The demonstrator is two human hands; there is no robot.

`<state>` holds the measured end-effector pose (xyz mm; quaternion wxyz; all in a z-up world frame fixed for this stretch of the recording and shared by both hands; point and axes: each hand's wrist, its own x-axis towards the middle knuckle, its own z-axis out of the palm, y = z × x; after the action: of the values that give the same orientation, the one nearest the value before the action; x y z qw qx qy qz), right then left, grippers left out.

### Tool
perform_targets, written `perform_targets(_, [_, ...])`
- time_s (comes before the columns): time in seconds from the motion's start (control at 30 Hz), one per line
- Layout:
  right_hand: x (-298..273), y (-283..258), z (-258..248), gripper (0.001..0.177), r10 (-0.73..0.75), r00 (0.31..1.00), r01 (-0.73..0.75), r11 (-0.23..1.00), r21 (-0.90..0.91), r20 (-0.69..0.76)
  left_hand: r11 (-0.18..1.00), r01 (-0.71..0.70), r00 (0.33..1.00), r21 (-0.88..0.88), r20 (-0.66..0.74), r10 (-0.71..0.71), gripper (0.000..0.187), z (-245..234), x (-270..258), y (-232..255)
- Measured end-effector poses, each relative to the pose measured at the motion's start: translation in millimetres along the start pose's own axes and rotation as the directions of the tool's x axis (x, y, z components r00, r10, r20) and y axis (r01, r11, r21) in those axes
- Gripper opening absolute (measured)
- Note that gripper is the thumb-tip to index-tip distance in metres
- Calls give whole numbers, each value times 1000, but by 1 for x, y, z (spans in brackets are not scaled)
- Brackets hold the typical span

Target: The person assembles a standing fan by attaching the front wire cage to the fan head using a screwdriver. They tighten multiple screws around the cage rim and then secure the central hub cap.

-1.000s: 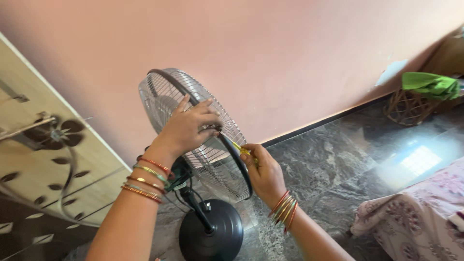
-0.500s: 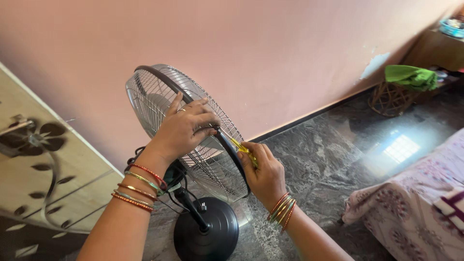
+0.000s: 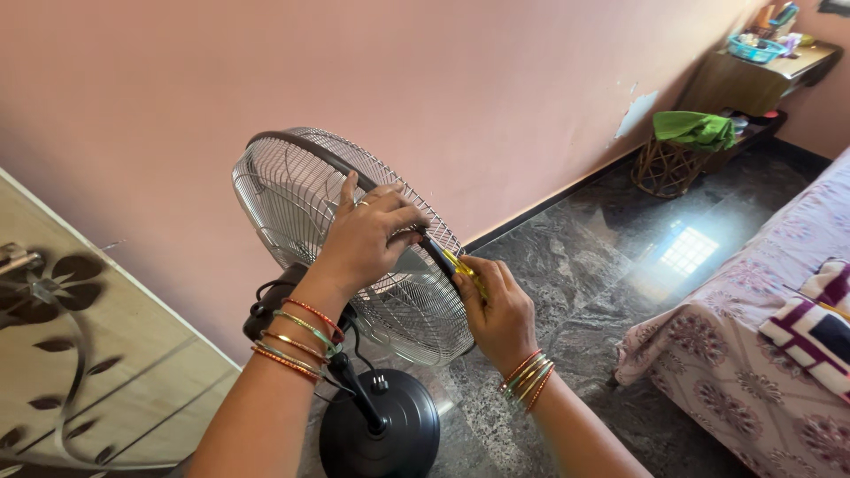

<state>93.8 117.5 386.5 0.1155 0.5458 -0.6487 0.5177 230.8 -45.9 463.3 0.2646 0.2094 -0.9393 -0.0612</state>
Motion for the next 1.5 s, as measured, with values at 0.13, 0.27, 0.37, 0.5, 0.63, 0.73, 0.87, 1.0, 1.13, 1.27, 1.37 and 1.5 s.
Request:
perform_targets(0.13, [-3,0,3,24,4,1000,-4,999,-34,-4,999,-35,999,11,-31,36,20,2,1,-1])
perform_targets(0.27, [-5,-3,6,23,-3,999,2,1000,-27,-37,999,-38,998,14,-39,39,18,2,0,0])
perform_targets(0.37, [-4,-3,6,23,14,999,-15,1000,-27,-39,999,-42,998,-4,-42,42,18,1,2,0])
perform_targets(0.5, [-1,-3,6,23,20,999,-23,992,-127,-28,998,-51,997,-23,-55,49,16,2,0,0])
perform_targets(0.63, [2,-4,2,22,-271,956,211,899,-384,-111,999,-42,997,-20,-63,40,18,3,1,-1])
perform_targets(0.73, [3,-6,3,21,-243,964,183,898,-400,-104,999,-49,996,-22,-82,47,18,5,0,-1])
perform_targets(0.87, [4,-1,6,21,-88,993,71,977,-203,-77,998,-47,995,-31,-93,44,17,8,0,-1])
perform_targets(1.0, [6,13,9,24,273,952,-279,960,26,136,999,-27,996,-17,-80,26,17,9,0,0])
perform_targets(1.13, [14,30,10,28,400,767,-641,487,593,501,1000,-15,999,-24,-52,14,16,9,1,0])
perform_targets(1.27, [13,31,6,26,267,900,-416,757,503,343,995,-44,993,-88,-113,34,30,8,-2,-4])
perform_targets(1.37, [11,24,2,26,118,975,-164,953,253,189,977,-85,980,-195,-196,46,40,6,-5,-10])
perform_targets(1.5, [13,18,0,20,19,997,-15,999,-50,71,986,-114,982,-120,-166,94,27,-1,-1,-19])
